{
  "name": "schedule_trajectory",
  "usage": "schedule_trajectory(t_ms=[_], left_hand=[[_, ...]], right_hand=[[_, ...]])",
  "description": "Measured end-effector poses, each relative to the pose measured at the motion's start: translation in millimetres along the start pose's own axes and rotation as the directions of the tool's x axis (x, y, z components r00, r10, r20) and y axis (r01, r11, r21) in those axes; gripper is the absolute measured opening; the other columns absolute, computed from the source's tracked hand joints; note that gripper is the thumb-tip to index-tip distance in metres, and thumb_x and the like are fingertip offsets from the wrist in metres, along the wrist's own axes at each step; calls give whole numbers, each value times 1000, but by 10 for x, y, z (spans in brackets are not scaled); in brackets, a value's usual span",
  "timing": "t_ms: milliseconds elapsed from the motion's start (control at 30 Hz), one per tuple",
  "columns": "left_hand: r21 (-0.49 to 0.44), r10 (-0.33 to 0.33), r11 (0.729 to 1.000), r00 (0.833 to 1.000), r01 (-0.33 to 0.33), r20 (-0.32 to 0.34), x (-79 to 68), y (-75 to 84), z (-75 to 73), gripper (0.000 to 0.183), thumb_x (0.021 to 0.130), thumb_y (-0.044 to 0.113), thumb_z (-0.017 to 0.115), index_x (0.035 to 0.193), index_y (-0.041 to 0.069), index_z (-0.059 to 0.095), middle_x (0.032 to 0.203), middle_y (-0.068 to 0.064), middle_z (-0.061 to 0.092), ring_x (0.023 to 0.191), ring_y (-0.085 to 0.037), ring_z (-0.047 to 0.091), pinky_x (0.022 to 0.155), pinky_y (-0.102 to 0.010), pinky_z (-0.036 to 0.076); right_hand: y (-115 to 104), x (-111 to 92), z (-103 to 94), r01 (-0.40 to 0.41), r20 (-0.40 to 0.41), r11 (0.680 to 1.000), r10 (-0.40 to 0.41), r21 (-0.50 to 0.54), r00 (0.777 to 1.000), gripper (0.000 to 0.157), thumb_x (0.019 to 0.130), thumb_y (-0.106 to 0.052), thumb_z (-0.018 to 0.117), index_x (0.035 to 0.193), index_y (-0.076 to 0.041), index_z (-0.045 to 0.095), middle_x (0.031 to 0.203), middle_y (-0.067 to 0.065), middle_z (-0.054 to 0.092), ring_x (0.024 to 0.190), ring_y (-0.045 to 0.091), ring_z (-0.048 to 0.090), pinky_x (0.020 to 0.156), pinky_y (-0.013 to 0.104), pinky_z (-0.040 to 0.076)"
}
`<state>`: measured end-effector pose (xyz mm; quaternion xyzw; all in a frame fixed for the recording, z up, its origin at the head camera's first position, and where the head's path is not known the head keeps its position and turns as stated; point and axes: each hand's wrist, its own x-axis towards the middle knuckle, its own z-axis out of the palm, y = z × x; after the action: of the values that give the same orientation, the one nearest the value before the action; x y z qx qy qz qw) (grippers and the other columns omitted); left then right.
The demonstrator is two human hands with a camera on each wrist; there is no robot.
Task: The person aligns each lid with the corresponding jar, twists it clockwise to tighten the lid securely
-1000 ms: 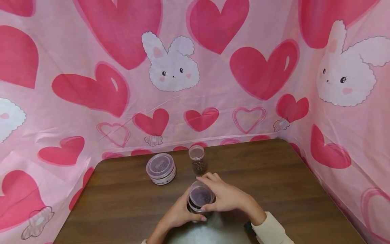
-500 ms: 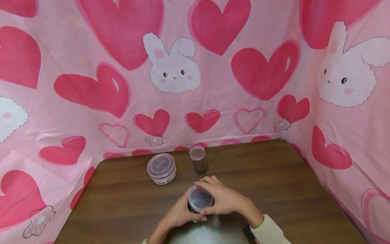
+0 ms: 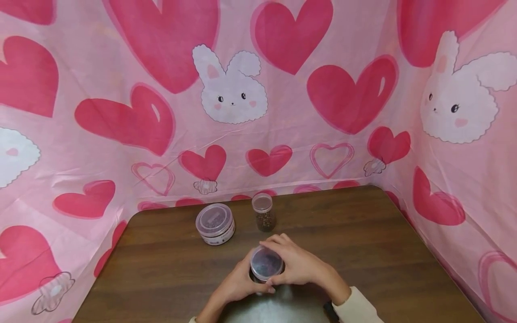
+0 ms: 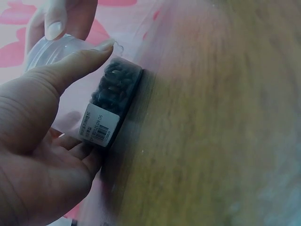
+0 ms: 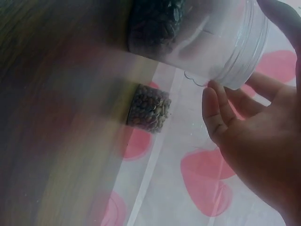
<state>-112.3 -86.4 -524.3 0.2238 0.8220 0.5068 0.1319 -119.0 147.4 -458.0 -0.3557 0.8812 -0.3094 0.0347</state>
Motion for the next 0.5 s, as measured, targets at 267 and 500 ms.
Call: schedule_trajectory(t_ms=[267,500], left_hand=[[-8,12,1000,1000,-12,-5,-7,-7,-5,104,72,40,98,156,28,39,146,4,62,130,-12,60,109,-32,48],[-9,14,1000,1000,-14,1,-4,-6,-8,102,73,40,98,156,30,39,147,4,61,131,-12,59,110,-32,48]], right_hand=[[-99,5,52,-39,-74,995,32,-91,997,93,75,-62,89,146,-11,57,136,-2,61,124,14,58,102,41,56],[-41,-21,6,-11,11,999,11,-38,1000,104,76,-60,89,159,-14,44,158,6,51,139,26,58,111,49,52]])
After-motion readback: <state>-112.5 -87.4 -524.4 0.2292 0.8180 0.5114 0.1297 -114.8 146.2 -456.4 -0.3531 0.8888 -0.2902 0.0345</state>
